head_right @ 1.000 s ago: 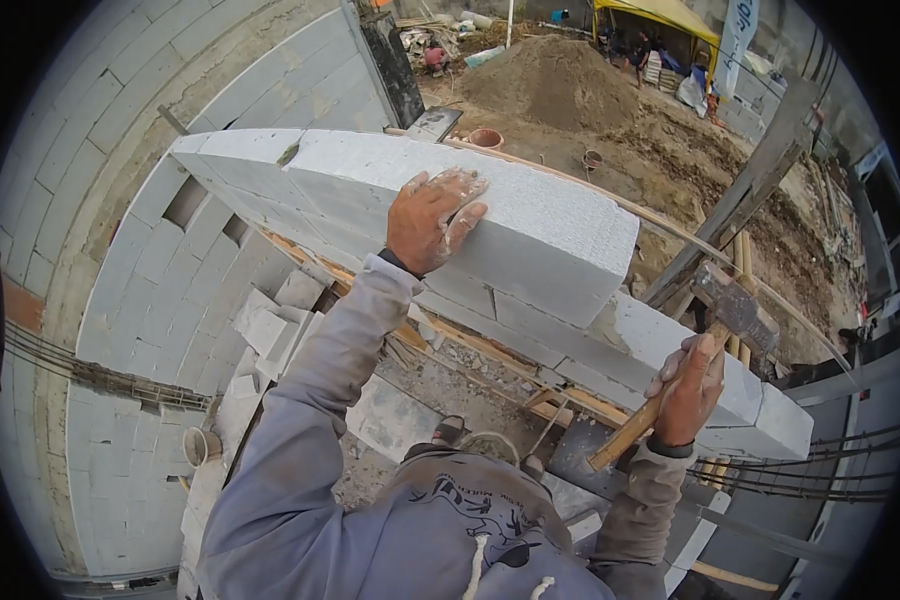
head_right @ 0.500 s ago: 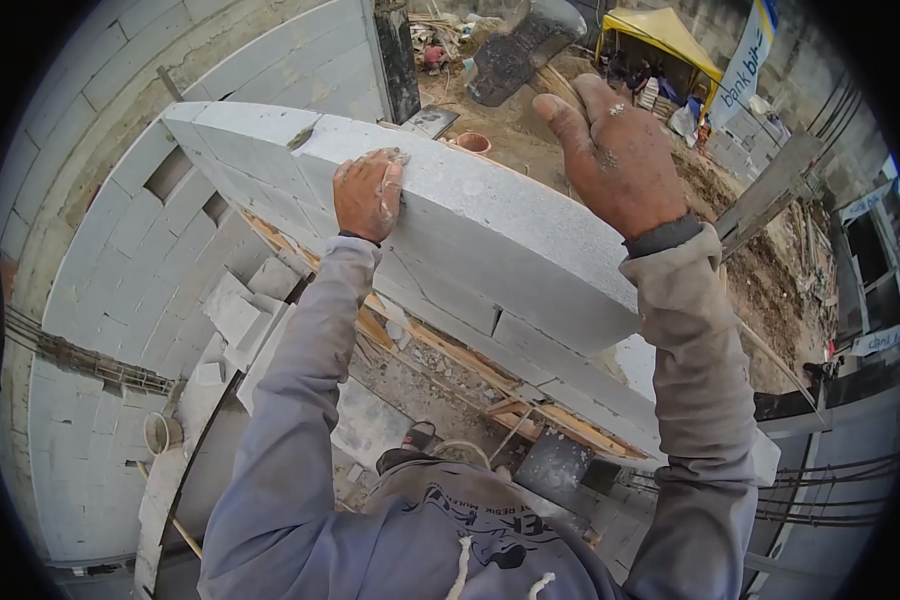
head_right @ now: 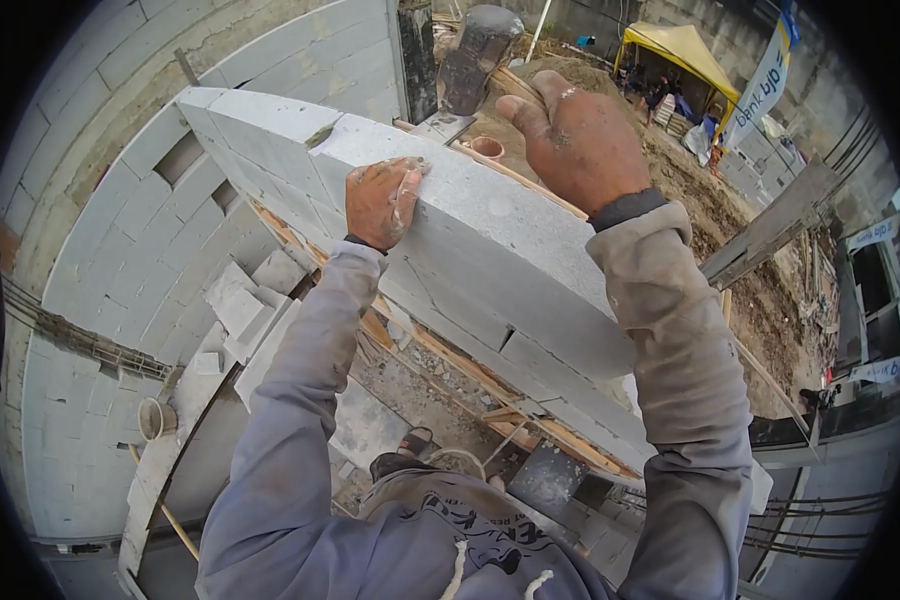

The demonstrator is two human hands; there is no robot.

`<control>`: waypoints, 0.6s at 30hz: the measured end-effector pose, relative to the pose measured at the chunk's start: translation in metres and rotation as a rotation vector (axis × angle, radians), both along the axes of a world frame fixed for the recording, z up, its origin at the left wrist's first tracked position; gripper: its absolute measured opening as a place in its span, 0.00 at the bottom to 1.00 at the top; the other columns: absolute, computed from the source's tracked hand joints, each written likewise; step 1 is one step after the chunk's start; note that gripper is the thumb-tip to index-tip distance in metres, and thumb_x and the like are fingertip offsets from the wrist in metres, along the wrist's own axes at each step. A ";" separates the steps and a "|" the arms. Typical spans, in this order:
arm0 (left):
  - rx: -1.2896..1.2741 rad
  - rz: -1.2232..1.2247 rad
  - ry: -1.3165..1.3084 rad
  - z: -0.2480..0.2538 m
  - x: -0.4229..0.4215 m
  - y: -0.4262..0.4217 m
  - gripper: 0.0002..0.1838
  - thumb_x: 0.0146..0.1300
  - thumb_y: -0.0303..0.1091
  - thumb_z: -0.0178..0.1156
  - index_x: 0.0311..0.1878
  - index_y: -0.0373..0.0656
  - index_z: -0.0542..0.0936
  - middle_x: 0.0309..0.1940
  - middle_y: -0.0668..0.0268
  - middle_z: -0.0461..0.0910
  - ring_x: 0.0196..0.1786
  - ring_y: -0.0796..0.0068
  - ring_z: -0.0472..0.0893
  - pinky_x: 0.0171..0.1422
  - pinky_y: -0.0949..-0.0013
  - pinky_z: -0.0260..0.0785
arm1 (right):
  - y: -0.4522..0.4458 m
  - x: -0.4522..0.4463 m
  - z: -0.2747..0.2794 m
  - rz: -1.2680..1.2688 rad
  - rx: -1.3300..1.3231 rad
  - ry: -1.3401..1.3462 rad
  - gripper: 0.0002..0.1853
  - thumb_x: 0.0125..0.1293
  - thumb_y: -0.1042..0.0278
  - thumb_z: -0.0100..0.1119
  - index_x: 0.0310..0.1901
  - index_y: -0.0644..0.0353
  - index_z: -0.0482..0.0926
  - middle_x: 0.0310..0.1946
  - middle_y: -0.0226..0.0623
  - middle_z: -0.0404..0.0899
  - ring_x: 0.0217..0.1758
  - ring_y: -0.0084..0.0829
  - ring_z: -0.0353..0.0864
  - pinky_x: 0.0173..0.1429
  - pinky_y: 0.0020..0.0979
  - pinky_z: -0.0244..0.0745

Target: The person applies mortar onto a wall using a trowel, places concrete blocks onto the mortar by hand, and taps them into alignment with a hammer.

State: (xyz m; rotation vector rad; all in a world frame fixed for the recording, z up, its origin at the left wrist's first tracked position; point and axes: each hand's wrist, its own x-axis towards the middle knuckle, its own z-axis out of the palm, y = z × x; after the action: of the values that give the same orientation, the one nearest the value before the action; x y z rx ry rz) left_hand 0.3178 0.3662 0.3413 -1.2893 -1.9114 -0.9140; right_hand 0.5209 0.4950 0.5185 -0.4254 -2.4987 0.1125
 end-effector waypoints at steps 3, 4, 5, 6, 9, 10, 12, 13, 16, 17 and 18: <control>-0.084 0.082 -0.067 0.007 -0.029 -0.009 0.16 0.68 0.41 0.45 0.46 0.50 0.81 0.48 0.66 0.80 0.56 0.65 0.75 0.64 0.57 0.56 | 0.009 -0.020 0.013 0.079 0.097 0.222 0.23 0.66 0.48 0.50 0.40 0.66 0.74 0.25 0.52 0.79 0.34 0.54 0.79 0.40 0.47 0.72; -0.016 0.185 -0.001 -0.001 -0.047 -0.012 0.16 0.69 0.42 0.44 0.47 0.49 0.81 0.49 0.66 0.80 0.56 0.64 0.74 0.64 0.57 0.56 | 0.009 -0.027 0.015 0.105 0.141 0.310 0.24 0.66 0.48 0.50 0.41 0.66 0.74 0.24 0.52 0.79 0.34 0.54 0.79 0.40 0.46 0.73; 0.053 0.291 0.064 -0.010 -0.063 -0.014 0.17 0.69 0.42 0.43 0.48 0.49 0.81 0.49 0.65 0.80 0.57 0.63 0.74 0.65 0.56 0.56 | 0.005 -0.034 0.010 0.108 0.143 0.308 0.24 0.66 0.48 0.50 0.41 0.66 0.74 0.24 0.52 0.79 0.34 0.54 0.79 0.40 0.46 0.73; 0.031 0.251 0.060 -0.014 -0.070 -0.017 0.18 0.70 0.42 0.42 0.50 0.48 0.80 0.50 0.64 0.79 0.59 0.62 0.73 0.66 0.56 0.56 | 0.000 -0.040 -0.001 0.076 0.059 0.231 0.24 0.67 0.47 0.48 0.43 0.66 0.73 0.26 0.53 0.78 0.35 0.54 0.79 0.39 0.45 0.71; 0.090 0.262 0.018 -0.026 -0.080 -0.011 0.16 0.68 0.42 0.46 0.50 0.51 0.80 0.51 0.67 0.79 0.61 0.65 0.72 0.68 0.54 0.55 | -0.012 -0.061 -0.051 -0.010 -0.063 -0.010 0.24 0.68 0.47 0.46 0.45 0.65 0.73 0.29 0.56 0.78 0.37 0.54 0.78 0.41 0.45 0.71; 0.093 0.266 -0.009 -0.021 -0.075 -0.012 0.16 0.68 0.42 0.46 0.50 0.52 0.80 0.51 0.69 0.79 0.61 0.68 0.72 0.68 0.56 0.53 | -0.013 -0.069 -0.062 -0.004 -0.058 -0.189 0.24 0.68 0.47 0.46 0.46 0.66 0.73 0.29 0.56 0.78 0.38 0.54 0.78 0.42 0.46 0.71; 0.056 0.297 0.005 -0.016 -0.073 -0.016 0.16 0.68 0.43 0.44 0.50 0.54 0.80 0.52 0.70 0.79 0.61 0.68 0.71 0.68 0.55 0.53 | -0.013 -0.076 -0.065 0.001 -0.055 -0.368 0.24 0.68 0.48 0.47 0.46 0.66 0.74 0.29 0.56 0.79 0.38 0.54 0.78 0.43 0.47 0.72; 0.015 0.323 0.013 -0.017 -0.072 -0.018 0.17 0.69 0.44 0.43 0.50 0.57 0.80 0.52 0.71 0.78 0.61 0.69 0.71 0.67 0.54 0.52 | -0.014 -0.076 -0.063 0.000 -0.063 -0.366 0.23 0.67 0.48 0.47 0.46 0.65 0.74 0.29 0.55 0.79 0.38 0.54 0.78 0.43 0.48 0.72; 0.038 0.334 -0.007 -0.020 -0.073 -0.015 0.17 0.69 0.45 0.42 0.50 0.61 0.80 0.53 0.74 0.78 0.61 0.72 0.71 0.67 0.52 0.50 | -0.016 -0.065 -0.062 -0.027 -0.077 -0.324 0.23 0.67 0.49 0.48 0.44 0.64 0.75 0.29 0.54 0.79 0.36 0.54 0.78 0.41 0.48 0.72; 0.025 0.320 -0.014 -0.022 -0.075 -0.014 0.17 0.69 0.45 0.42 0.50 0.61 0.80 0.53 0.74 0.78 0.61 0.72 0.71 0.67 0.52 0.50 | -0.017 -0.057 -0.064 -0.043 -0.071 -0.289 0.22 0.67 0.49 0.49 0.44 0.64 0.75 0.29 0.54 0.79 0.35 0.53 0.78 0.40 0.47 0.71; 0.017 0.344 -0.007 -0.023 -0.076 -0.014 0.17 0.69 0.46 0.41 0.51 0.60 0.80 0.53 0.74 0.78 0.62 0.73 0.71 0.67 0.52 0.49 | -0.016 -0.045 -0.062 -0.056 -0.086 -0.302 0.22 0.67 0.49 0.49 0.44 0.64 0.75 0.29 0.54 0.79 0.35 0.53 0.78 0.40 0.47 0.71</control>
State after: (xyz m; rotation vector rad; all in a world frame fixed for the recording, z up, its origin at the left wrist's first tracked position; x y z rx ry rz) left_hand 0.2417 0.3525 0.3186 -0.9074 -2.0426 -0.7550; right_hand 0.4755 0.4791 0.4562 -0.5856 -2.7822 0.1423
